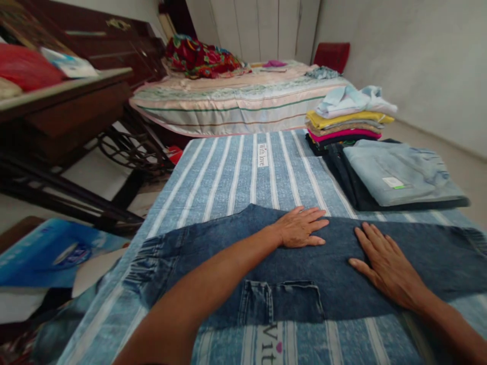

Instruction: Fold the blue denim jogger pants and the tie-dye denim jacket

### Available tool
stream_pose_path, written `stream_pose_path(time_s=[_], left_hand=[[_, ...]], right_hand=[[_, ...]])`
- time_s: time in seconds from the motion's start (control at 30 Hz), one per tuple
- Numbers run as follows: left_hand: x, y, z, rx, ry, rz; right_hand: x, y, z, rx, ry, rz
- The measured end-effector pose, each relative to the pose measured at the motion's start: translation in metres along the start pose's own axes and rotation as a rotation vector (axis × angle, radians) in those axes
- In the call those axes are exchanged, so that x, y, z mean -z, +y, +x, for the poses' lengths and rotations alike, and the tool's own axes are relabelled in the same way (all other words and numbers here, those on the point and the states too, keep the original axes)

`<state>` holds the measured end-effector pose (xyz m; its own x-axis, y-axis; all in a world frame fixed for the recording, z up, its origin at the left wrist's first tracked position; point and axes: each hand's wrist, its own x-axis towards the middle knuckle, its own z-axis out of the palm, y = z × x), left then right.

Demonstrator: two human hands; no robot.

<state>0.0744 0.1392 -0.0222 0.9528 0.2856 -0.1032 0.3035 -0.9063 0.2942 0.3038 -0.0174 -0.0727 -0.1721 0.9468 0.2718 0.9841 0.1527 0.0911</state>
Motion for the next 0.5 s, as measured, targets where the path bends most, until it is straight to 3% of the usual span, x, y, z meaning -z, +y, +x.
stream_pose_path(time_s=[0.13,0.3,0.5], left_hand=[[0.007,0.002,-0.007,0.074,0.052,-0.005],[0.012,-0.008,-0.034,0.213,0.114,0.029],[0.0,-0.026,-0.06,0.415,0.112,0.091]], right_hand=[[0.011,-0.01,0.005,0.038,0.066,0.001],[0.024,-0.045,0.029,0.116,0.072,0.09],[0.01,-0.068,0.039,0.133,-0.035,0.147]])
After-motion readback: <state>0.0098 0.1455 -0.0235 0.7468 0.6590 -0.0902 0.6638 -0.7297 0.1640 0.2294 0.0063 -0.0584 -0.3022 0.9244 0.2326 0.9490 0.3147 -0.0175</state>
